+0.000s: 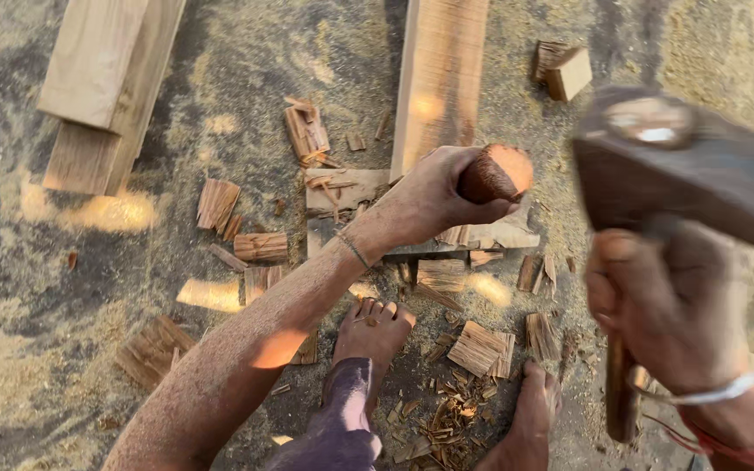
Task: The person uses a chisel and mallet to carve a groove into a small piece of wood. They repeatedly strike the chisel to remove wood chips, occasionally adjusting the wood's position and inspecting the groove.
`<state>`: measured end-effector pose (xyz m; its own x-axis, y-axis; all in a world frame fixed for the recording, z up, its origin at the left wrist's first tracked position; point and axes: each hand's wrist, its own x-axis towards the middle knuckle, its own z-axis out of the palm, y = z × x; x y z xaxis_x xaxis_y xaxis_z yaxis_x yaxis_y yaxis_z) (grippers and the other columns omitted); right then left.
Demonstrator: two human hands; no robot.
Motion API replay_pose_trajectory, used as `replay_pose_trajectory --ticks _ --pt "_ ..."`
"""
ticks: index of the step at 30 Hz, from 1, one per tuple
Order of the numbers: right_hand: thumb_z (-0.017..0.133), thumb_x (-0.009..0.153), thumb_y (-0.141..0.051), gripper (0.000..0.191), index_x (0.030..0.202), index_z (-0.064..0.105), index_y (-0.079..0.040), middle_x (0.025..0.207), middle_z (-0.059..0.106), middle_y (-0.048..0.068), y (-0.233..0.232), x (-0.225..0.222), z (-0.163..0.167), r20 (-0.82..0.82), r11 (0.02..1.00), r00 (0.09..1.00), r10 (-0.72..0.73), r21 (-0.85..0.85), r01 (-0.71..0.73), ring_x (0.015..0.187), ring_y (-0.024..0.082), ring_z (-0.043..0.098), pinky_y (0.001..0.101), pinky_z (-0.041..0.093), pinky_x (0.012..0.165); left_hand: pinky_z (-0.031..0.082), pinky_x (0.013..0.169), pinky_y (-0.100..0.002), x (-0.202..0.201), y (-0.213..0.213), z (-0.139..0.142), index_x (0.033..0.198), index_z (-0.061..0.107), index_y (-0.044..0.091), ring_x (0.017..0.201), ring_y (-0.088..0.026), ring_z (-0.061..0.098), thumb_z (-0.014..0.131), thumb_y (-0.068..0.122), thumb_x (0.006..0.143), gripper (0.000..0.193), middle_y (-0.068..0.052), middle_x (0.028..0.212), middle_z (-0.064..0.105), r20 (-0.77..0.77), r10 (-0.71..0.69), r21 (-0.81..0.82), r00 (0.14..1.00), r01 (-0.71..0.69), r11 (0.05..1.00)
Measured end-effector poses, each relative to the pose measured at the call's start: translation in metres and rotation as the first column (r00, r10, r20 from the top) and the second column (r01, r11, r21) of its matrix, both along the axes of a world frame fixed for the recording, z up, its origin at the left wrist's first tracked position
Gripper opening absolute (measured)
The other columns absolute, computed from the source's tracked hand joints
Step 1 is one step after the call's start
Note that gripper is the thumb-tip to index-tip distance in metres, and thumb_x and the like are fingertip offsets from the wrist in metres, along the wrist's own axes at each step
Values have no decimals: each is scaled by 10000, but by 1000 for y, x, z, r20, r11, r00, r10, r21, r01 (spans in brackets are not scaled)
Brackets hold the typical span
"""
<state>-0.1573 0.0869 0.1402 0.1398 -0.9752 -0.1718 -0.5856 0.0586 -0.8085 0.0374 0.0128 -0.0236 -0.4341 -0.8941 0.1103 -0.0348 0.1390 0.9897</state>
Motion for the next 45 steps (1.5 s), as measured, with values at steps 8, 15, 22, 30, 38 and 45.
replay_pose_trajectory --ticks 8,15,22,30,38,45 --pt "623 1040 -367 469 1265 605 44 862 636 74 0 -6 -35 -122 930 971 204 -286 -231 716 149 580 299 490 573 625 868 -321 9 16 -23 1079 707 42 904 -145 749 830 364 847 416 -52 993 772 102 50 88 993 -60 994" --pt "615 919 -471 591 1314 678 -36 704 682 31 5 -24 -48 -265 992 956 124 21 -123 514 151 588 327 453 450 633 841 -313 31 9 -9 1201 642 41 952 -132 729 823 355 862 497 -58 1058 727 60 238 44 970 -240 970" --pt "626 928 -463 595 1341 665 -36 558 458 -22 19 -31 -34 67 990 996 -56 134 47 481 70 426 282 331 399 522 684 -259 37 16 37 911 679 59 765 -69 598 778 344 954 305 9 822 636 12 181 8 983 -181 983" --pt "626 943 -378 569 1391 605 -29 597 516 -58 31 -25 25 295 997 953 -73 51 61 465 36 405 244 327 373 533 655 -284 4 13 48 917 682 25 734 -88 598 810 327 943 329 -16 801 654 138 78 36 987 -84 996" --pt "618 958 -420 478 1240 705 -44 512 513 -23 37 -33 34 97 980 993 64 -194 -44 425 75 465 271 356 370 618 769 -278 2 17 33 1102 710 43 878 -74 717 781 244 924 277 -21 977 773 8 67 85 998 -67 994" --pt "572 977 -450 462 1203 718 -74 729 729 69 0 0 28 -156 963 955 254 -55 -265 508 168 669 345 563 486 630 765 -304 1 15 -4 1149 698 15 882 -109 738 746 78 927 236 -44 996 784 30 45 104 999 -48 993"
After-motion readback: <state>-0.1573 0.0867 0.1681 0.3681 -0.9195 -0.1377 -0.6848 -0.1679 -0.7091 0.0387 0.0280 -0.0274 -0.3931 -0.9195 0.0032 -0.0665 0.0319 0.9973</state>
